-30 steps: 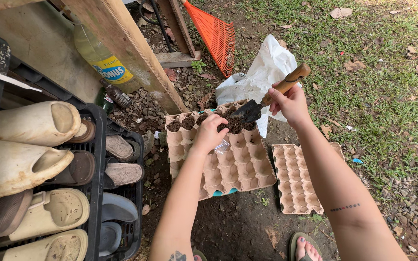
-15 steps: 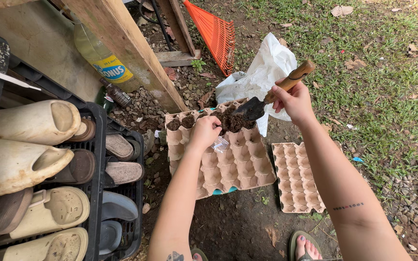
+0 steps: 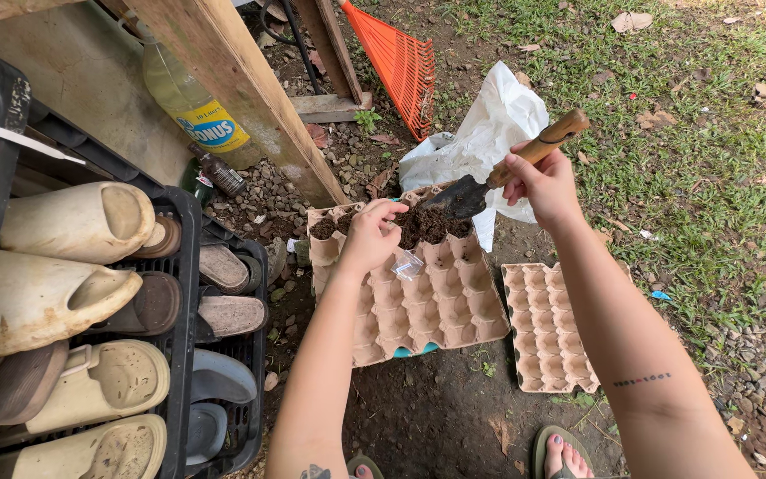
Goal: The person fills an egg carton with soil using a small trowel, places seeds into the soil by hand, and then marks the carton using a pen.
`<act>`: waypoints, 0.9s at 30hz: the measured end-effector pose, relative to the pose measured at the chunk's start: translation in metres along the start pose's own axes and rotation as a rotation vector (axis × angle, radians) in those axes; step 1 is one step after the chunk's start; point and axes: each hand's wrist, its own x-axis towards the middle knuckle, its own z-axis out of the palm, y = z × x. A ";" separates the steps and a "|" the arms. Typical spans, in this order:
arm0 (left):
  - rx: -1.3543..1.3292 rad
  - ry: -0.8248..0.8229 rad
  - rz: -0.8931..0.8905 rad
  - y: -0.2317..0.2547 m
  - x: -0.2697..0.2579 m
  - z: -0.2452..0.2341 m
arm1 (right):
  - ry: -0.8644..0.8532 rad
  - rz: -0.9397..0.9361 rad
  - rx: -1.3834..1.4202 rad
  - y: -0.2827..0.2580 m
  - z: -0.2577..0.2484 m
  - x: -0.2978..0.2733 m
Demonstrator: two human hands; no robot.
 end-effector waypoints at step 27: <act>-0.005 -0.024 -0.101 -0.035 -0.025 -0.020 | -0.091 -0.123 -0.378 -0.015 0.117 -0.022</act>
